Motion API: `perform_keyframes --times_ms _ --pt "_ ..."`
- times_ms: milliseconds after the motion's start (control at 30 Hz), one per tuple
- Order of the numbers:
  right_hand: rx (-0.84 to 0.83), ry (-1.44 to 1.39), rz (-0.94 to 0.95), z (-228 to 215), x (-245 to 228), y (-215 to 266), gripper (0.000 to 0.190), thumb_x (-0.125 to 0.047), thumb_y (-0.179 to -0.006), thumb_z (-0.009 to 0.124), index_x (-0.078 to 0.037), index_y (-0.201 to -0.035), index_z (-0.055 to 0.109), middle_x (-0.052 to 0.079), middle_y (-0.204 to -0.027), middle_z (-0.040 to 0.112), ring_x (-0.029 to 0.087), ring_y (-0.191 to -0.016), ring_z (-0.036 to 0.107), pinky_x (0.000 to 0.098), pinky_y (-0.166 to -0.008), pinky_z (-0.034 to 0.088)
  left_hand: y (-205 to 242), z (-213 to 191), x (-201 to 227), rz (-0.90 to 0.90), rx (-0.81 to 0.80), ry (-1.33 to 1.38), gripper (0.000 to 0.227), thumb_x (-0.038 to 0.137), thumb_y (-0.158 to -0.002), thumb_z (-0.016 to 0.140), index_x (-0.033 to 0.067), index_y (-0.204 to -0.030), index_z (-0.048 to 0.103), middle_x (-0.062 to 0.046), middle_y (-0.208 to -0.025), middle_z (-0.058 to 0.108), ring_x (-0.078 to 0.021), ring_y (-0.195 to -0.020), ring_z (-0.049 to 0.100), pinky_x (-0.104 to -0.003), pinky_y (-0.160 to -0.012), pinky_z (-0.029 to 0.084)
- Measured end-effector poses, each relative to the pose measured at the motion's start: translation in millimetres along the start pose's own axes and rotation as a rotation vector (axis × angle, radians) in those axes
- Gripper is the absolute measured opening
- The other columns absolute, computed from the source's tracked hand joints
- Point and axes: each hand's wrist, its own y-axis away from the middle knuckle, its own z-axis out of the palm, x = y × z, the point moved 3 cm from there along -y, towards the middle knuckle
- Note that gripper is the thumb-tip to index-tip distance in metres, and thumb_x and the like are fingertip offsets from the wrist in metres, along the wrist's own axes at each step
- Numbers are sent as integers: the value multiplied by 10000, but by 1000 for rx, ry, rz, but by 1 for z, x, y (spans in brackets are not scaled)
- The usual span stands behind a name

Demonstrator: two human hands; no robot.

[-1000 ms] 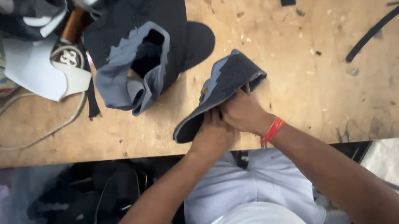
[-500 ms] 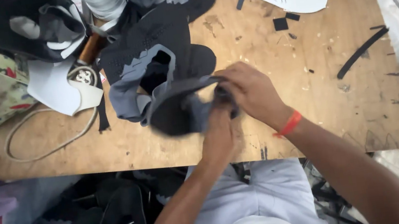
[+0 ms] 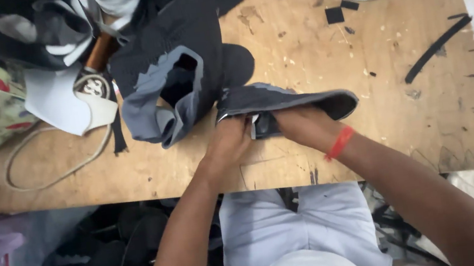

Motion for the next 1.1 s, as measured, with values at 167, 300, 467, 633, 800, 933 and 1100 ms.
perform_keyframes --times_ms 167,300,467,633,800,933,1100 --pt "-69 -161 256 59 37 -6 312 -110 -978 559 13 -1261 608 284 -1274 624 460 -1190 600 502 -1014 490 -9 -16 13 -134 76 51 391 208 -955 609 7 -1290 623 -291 -1217 660 -477 -1135 616 -525 -988 485" --pt "-78 -104 281 41 38 -2 347 -75 -943 550 -37 -1271 657 243 -1287 645 443 -1224 597 493 -1098 465 -5 9 -1 -284 3 -43 421 252 -915 641 5 -1257 625 -292 -1191 659 -472 -1102 621 -525 -967 485" --pt "54 16 32 34 39 16 477 -137 -945 586 11 -1398 613 283 -1378 605 470 -1348 493 568 -1045 357 -10 30 -17 -26 118 14 442 192 -875 592 -50 -1244 625 -337 -1193 643 -494 -1093 624 -534 -926 486" --pt "-25 -81 234 27 20 -8 622 -397 -811 766 -5 -1274 630 275 -1294 611 456 -1213 546 518 -1027 426 -19 28 -18 -212 -99 41 387 266 -993 512 -46 -1168 661 -326 -1146 662 -481 -1080 631 -545 -945 479" --pt "109 -21 213 53 43 2 514 -341 -833 757 -27 -1232 678 248 -1243 661 449 -1162 586 529 -1002 456 -17 20 -5 -231 -116 20 403 285 -1003 495 -54 -1140 666 -335 -1107 665 -482 -1059 636 -553 -935 479" --pt "217 106 292 82 59 12 351 -162 -867 679 -55 -1199 709 192 -1206 706 403 -1163 620 510 -1017 487 -6 6 13 -136 -20 65 334 196 -950 561 -72 -1125 657 -338 -1111 657 -503 -1064 618 -561 -920 479" --pt "233 224 223 84 69 13 380 -120 -766 656 -32 -1132 714 202 -1145 719 410 -1113 650 527 -989 492 5 8 22 -59 17 79 349 128 -877 599 -52 -1170 654 -326 -1099 658 -519 -1017 609 -574 -871 486"
